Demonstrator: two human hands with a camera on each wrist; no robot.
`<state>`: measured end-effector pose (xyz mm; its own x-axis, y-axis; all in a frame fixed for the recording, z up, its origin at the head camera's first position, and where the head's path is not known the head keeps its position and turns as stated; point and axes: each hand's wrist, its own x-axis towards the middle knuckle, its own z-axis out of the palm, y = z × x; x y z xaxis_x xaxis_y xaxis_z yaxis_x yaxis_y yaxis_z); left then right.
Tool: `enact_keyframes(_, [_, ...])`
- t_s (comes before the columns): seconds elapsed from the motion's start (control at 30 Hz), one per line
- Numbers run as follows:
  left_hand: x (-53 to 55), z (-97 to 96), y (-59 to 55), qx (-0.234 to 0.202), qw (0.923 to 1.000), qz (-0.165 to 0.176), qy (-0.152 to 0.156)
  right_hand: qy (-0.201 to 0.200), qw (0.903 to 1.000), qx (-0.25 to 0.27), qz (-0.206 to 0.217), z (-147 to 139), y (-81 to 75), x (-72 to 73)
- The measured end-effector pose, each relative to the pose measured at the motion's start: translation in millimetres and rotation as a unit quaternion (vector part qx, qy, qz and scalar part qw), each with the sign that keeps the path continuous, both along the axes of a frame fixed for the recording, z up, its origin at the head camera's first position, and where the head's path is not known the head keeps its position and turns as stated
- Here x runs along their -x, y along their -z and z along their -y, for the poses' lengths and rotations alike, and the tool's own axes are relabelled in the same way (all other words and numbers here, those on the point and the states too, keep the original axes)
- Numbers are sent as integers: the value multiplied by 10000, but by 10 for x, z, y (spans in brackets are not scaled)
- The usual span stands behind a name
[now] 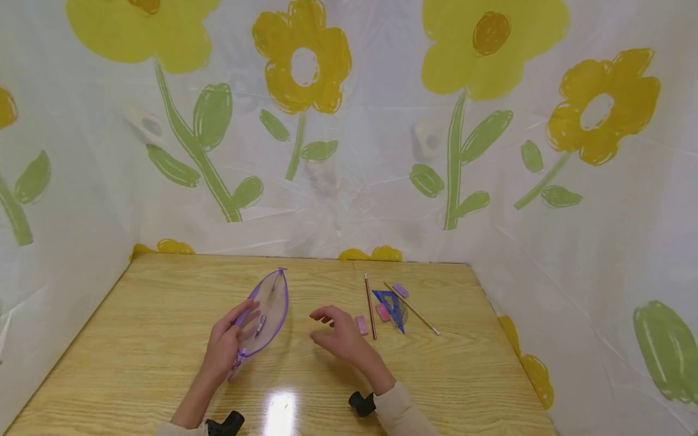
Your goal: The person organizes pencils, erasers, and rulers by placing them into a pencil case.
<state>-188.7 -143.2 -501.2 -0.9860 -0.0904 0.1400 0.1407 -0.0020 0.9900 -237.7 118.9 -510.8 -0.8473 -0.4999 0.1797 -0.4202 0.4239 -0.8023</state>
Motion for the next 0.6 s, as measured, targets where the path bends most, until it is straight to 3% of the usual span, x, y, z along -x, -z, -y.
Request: enact_keyframes(0.6, [-19,34,-21,-109,9999,25,39,301,9995,4,-5,-338,27,-28])
